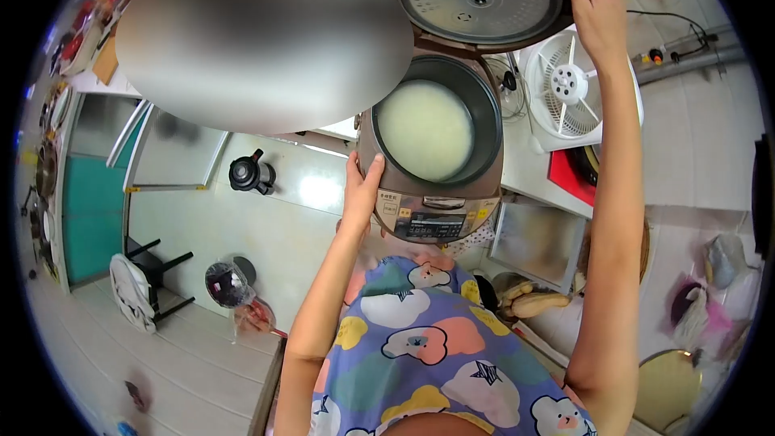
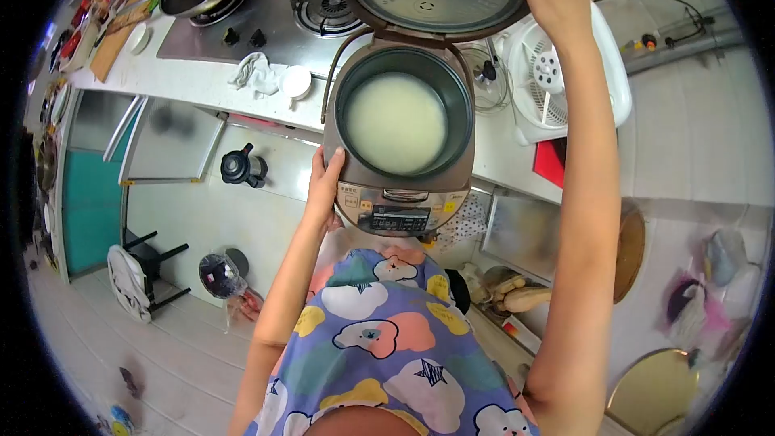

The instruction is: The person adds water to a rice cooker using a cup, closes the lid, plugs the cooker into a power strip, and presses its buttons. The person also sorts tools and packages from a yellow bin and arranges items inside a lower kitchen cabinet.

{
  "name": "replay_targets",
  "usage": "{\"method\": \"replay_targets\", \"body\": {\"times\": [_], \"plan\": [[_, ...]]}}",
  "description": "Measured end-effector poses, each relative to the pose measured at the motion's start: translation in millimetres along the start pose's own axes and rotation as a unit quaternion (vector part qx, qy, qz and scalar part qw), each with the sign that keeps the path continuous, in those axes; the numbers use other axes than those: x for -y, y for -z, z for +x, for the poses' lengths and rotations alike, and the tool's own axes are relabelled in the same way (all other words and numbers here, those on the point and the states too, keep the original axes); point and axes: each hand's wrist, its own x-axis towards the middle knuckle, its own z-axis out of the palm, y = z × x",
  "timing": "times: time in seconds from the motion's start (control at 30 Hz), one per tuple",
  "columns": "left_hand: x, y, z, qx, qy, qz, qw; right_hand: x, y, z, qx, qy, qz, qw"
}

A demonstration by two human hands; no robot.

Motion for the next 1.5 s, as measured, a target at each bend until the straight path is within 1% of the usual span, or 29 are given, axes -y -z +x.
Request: {"method": "replay_targets", "body": {"times": [0.1, 0.13, 0.17, 0.27, 0.3, 0.4, 0.43, 0.47, 0.53, 0.6, 0.67, 0.73, 0.77, 0.8, 0.9, 0.93, 1.1, 1.2, 1.33, 1.37, 1.5], "plan": [[-8, 0, 2, 0.018, 0.000, -0.009, 1.000, 6, 2, -1, 0.067, -0.093, 0.102, 0.988], [-13, -1, 2, 0.024, 0.001, -0.018, 1.000, 4, 1, -4, 0.078, -0.091, 0.097, 0.988], [-20, 0, 3, 0.051, -0.007, -0.006, 0.999, 0, -1, -8, 0.089, -0.088, 0.092, 0.988], [-11, 8, 21, 0.023, 0.003, 0.055, 0.998, -10, -1, -15, 0.100, -0.076, 0.079, 0.989], [-23, 7, 15, 0.039, 0.020, 0.047, 0.998, -12, 1, -16, 0.096, -0.074, 0.073, 0.990], [1, 28, 36, 0.096, 0.017, -0.028, 0.995, -22, 3, -17, 0.109, -0.075, 0.061, 0.989], [-13, 24, 21, 0.070, 0.030, -0.002, 0.997, -16, 6, -16, 0.117, -0.085, 0.070, 0.987], [-5, 28, 22, 0.063, 0.024, -0.019, 0.998, -19, 4, -17, 0.099, -0.056, 0.067, 0.991], [-5, 32, 10, 0.049, 0.033, 0.012, 0.998, -23, 0, -18, 0.092, -0.048, 0.038, 0.994], [-2, 37, 0, 0.038, -0.006, 0.068, 0.997, -18, 4, -17, 0.104, -0.056, 0.034, 0.992], [0, 44, -8, 0.040, -0.042, 0.070, 0.996, -26, -2, -21, 0.050, 0.009, 0.012, 0.999], [-5, 45, -14, 0.043, -0.081, 0.104, 0.990, -24, -6, -23, 0.015, 0.009, 0.018, 1.000], [-3, 50, -13, 0.042, -0.106, 0.129, 0.985, -20, -1, -26, 0.035, -0.023, 0.042, 0.998], [-8, 51, -13, 0.042, -0.109, 0.135, 0.984, -21, -2, -26, 0.024, -0.023, 0.040, 0.999], [-24, 45, -10, -0.013, -0.128, 0.160, 0.979, -24, -7, -27, 0.000, -0.012, 0.046, 0.999], [-28, 46, -3, -0.038, -0.117, 0.144, 0.982, -24, -7, -28, 0.000, -0.017, 0.044, 0.999], [-37, 55, 36, -0.065, -0.120, 0.132, 0.982, -18, -1, -27, 0.009, -0.017, 0.047, 0.999], [-38, 52, 49, -0.044, -0.149, 0.130, 0.979, -16, 1, -25, 0.018, -0.018, 0.041, 0.999], [-36, 49, 61, -0.078, -0.118, 0.083, 0.987, -12, 1, -24, 0.039, -0.026, 0.020, 0.999], [-36, 45, 60, -0.076, -0.136, 0.085, 0.984, -9, 4, -23, 0.050, -0.034, 0.018, 0.998], [-34, 26, 48, -0.036, -0.161, 0.113, 0.980, -1, 10, -21, 0.092, -0.071, 0.031, 0.993]]}}
